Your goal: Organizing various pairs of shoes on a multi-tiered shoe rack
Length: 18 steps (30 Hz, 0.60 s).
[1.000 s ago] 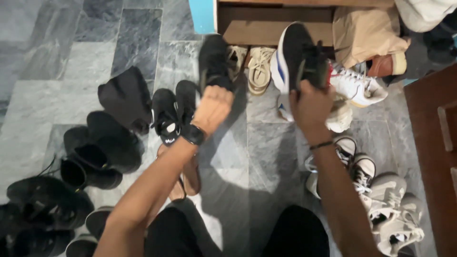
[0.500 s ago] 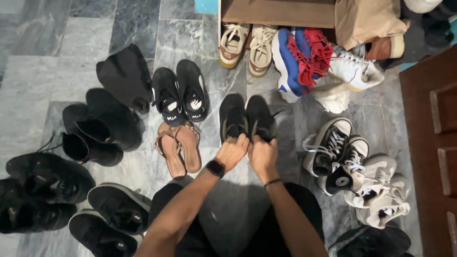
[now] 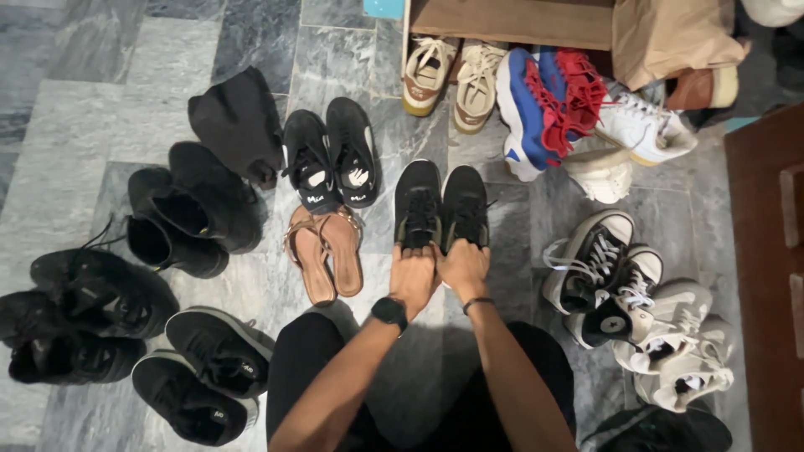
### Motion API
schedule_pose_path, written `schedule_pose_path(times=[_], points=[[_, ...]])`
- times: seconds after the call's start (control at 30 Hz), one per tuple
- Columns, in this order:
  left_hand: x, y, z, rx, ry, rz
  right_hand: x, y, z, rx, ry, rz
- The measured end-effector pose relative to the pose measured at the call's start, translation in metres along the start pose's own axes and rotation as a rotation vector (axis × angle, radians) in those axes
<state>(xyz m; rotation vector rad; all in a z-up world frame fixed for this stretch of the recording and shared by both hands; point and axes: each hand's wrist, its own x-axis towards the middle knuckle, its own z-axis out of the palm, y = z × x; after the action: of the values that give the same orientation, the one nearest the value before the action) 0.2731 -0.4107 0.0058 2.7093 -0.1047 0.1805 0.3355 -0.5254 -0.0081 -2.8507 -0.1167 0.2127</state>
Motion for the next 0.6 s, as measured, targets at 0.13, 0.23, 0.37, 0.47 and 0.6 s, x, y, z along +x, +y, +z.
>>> schedule_pose_path(times=[0.13, 0.23, 0.37, 0.47, 0.6], points=[[-0.005, -0.017, 0.049, 0.112, -0.050, -0.041, 0.008, 0.004, 0.014, -0.017, -0.007, 0.011], [-0.005, -0.020, 0.047, 0.127, 0.029, 0.014, 0.008, 0.001, 0.011, 0.047, 0.030, -0.071], [0.003, -0.027, 0.001, 0.038, 0.070, -0.007, 0.009, -0.029, -0.014, 0.091, 0.077, -0.082], [0.012, -0.035, -0.038, -0.043, 0.126, -0.013, 0.011, -0.063, -0.048, 0.129, 0.185, -0.213], [0.040, -0.053, -0.088, -0.067, 0.226, -0.062, 0.036, -0.116, -0.086, 0.177, 0.261, -0.337]])
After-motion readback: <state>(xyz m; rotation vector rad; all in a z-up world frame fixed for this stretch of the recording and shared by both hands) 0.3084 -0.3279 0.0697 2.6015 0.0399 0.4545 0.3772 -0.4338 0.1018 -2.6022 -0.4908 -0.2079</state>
